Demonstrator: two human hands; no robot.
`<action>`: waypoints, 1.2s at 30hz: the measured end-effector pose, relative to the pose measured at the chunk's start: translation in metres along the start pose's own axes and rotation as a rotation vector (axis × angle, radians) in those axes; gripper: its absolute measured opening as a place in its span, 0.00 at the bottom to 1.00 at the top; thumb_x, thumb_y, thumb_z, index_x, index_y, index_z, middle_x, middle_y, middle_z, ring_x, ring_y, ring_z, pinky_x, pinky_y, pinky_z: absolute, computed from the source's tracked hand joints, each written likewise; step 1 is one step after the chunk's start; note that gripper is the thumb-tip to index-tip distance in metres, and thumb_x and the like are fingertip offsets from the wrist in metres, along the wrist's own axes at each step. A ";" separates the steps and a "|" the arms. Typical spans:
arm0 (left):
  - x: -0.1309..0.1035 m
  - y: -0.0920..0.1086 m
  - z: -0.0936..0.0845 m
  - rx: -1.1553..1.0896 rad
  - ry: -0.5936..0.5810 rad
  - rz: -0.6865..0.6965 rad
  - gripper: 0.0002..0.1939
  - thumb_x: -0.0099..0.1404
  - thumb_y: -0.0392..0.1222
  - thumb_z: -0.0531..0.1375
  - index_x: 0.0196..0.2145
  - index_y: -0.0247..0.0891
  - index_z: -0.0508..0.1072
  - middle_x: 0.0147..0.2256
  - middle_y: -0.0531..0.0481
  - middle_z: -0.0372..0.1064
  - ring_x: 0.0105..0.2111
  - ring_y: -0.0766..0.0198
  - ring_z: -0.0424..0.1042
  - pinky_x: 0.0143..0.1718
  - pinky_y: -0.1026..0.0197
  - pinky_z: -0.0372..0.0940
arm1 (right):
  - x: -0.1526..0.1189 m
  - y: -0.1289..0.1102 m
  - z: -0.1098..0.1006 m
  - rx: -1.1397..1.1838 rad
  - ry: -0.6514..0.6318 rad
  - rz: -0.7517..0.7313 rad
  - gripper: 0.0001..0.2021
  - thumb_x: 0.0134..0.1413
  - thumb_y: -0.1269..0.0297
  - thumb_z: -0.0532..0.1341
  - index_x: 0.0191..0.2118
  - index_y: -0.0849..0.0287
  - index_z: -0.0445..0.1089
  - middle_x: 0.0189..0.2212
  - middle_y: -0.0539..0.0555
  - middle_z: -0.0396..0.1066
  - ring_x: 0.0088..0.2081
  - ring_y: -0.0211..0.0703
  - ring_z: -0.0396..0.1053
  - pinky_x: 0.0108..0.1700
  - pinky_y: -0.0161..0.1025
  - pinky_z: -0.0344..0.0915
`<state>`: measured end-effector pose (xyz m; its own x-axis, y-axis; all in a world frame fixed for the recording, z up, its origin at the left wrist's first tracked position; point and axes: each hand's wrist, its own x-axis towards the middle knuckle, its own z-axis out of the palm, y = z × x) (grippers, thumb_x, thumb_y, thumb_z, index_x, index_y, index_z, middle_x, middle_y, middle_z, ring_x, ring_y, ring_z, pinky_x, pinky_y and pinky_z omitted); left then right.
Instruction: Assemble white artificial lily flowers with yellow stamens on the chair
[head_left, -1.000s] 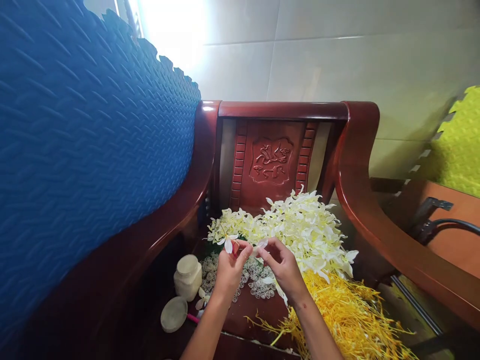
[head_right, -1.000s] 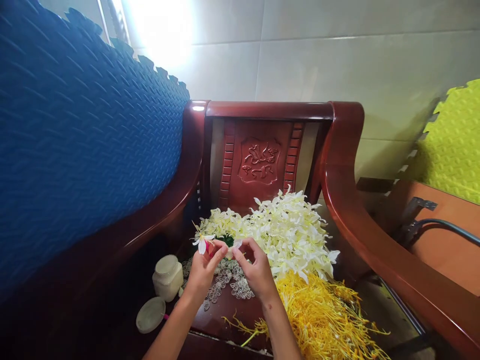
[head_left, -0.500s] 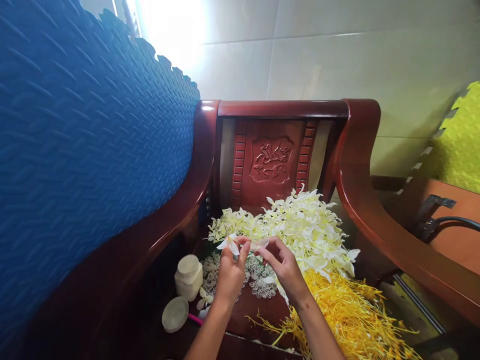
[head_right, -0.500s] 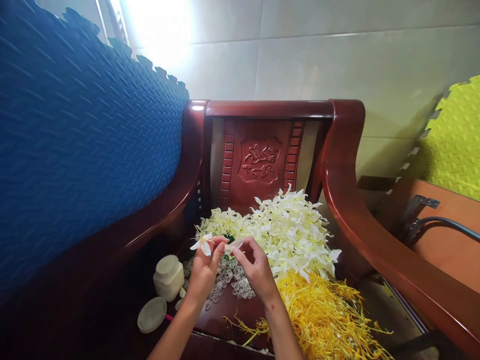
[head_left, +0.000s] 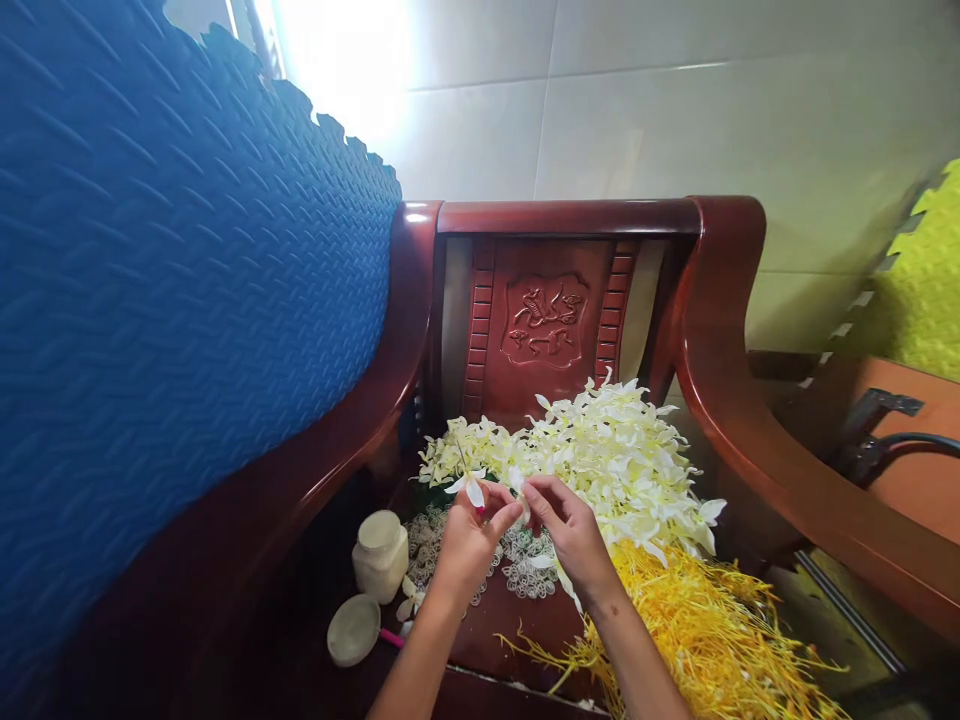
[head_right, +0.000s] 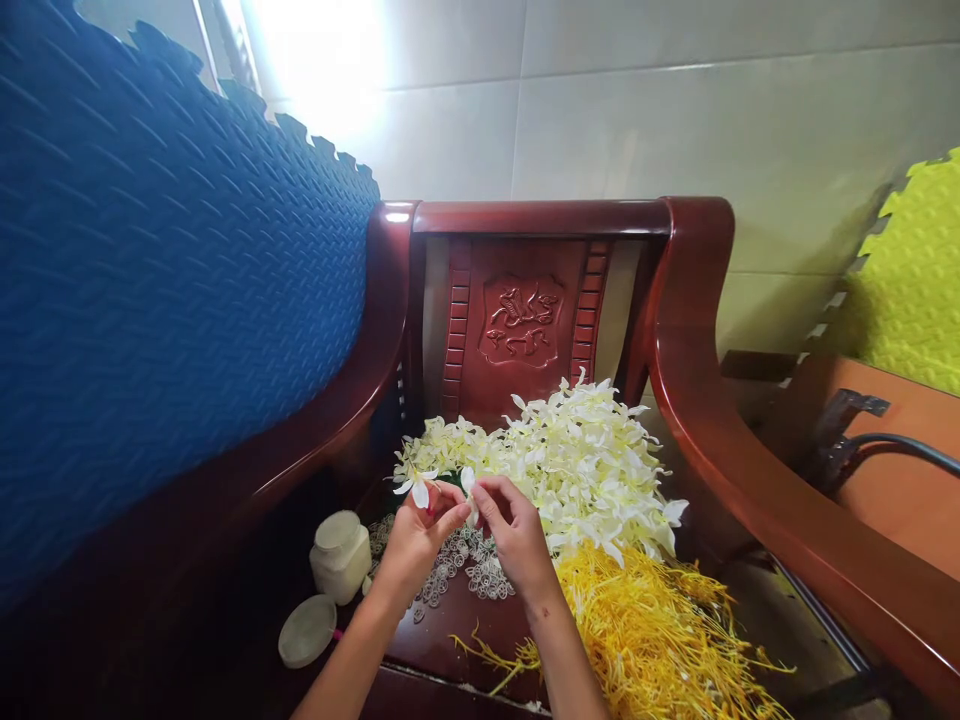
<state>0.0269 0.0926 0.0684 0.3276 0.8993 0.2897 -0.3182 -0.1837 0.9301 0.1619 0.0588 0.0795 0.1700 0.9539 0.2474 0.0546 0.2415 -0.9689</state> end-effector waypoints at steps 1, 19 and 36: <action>0.000 -0.002 0.000 -0.004 0.006 -0.001 0.12 0.58 0.44 0.65 0.31 0.36 0.66 0.30 0.51 0.67 0.31 0.65 0.66 0.36 0.63 0.61 | 0.000 0.001 0.000 0.006 -0.005 0.005 0.17 0.54 0.47 0.61 0.35 0.57 0.68 0.23 0.48 0.64 0.26 0.39 0.62 0.29 0.36 0.60; -0.001 0.003 0.003 -0.175 -0.057 -0.026 0.16 0.53 0.46 0.69 0.30 0.36 0.66 0.31 0.50 0.69 0.33 0.64 0.68 0.38 0.62 0.63 | -0.003 -0.011 -0.003 0.052 -0.121 0.008 0.16 0.50 0.48 0.64 0.34 0.56 0.66 0.34 0.51 0.67 0.36 0.42 0.67 0.40 0.37 0.64; -0.007 -0.005 0.004 -0.126 -0.140 -0.074 0.14 0.54 0.41 0.69 0.34 0.36 0.69 0.33 0.49 0.69 0.36 0.62 0.69 0.40 0.61 0.64 | -0.005 -0.016 -0.010 0.119 -0.138 0.078 0.15 0.46 0.51 0.68 0.30 0.57 0.66 0.35 0.51 0.66 0.38 0.43 0.64 0.40 0.36 0.61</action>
<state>0.0299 0.0853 0.0622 0.4720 0.8430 0.2579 -0.3944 -0.0597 0.9170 0.1703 0.0481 0.0943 0.0317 0.9840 0.1752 -0.0718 0.1771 -0.9816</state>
